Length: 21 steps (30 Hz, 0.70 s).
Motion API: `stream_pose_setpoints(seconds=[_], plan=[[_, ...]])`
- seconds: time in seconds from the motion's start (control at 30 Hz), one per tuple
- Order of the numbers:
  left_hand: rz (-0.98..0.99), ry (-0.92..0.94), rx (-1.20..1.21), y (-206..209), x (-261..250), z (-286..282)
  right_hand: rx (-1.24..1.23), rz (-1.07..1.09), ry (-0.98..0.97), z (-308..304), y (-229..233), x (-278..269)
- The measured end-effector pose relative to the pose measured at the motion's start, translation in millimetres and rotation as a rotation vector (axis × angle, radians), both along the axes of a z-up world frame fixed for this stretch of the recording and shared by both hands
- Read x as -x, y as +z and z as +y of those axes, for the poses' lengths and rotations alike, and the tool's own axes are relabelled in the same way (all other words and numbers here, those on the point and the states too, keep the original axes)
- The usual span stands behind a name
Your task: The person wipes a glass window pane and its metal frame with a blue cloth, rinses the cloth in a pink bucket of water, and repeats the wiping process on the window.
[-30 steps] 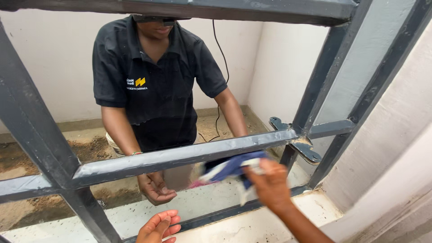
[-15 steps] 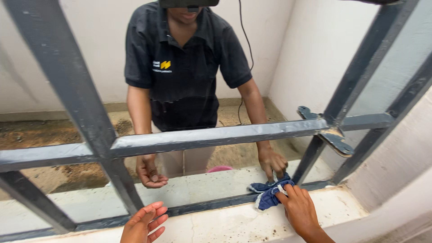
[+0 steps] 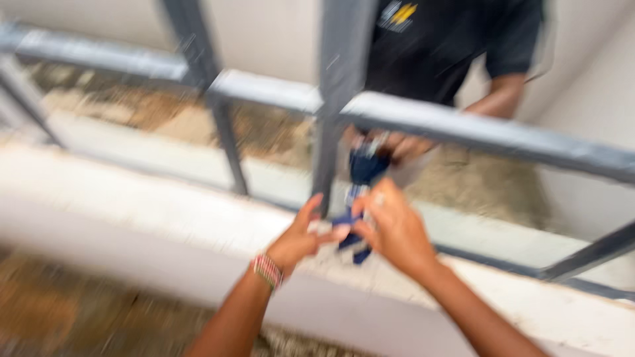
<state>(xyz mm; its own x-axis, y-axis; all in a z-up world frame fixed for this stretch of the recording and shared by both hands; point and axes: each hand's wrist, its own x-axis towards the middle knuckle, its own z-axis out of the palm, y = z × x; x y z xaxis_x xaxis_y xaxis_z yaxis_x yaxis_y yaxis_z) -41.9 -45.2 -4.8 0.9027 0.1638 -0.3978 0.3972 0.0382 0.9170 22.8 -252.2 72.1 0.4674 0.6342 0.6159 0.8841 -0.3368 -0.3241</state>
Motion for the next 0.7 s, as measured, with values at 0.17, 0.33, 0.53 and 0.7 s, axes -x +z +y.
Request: stream_pose_setpoints(seconds=[0.17,0.33,0.53,0.7], plan=[[-0.255,-0.095,-0.013,50.1,60.6,58.9,-0.039,0.198,0.311,72.8,30.3,36.0],[-0.325,0.134,-0.174,62.8,105.4,118.5,-0.059,0.297,0.367,139.1,27.6,49.4],[-0.346,0.456,0.054,99.4,138.9,165.7,-0.187,0.913,0.491,230.8,7.9,70.5],[-0.288,0.507,0.132,125.7,166.9,192.7,-0.195,1.332,0.441,280.7,-7.8,95.1]])
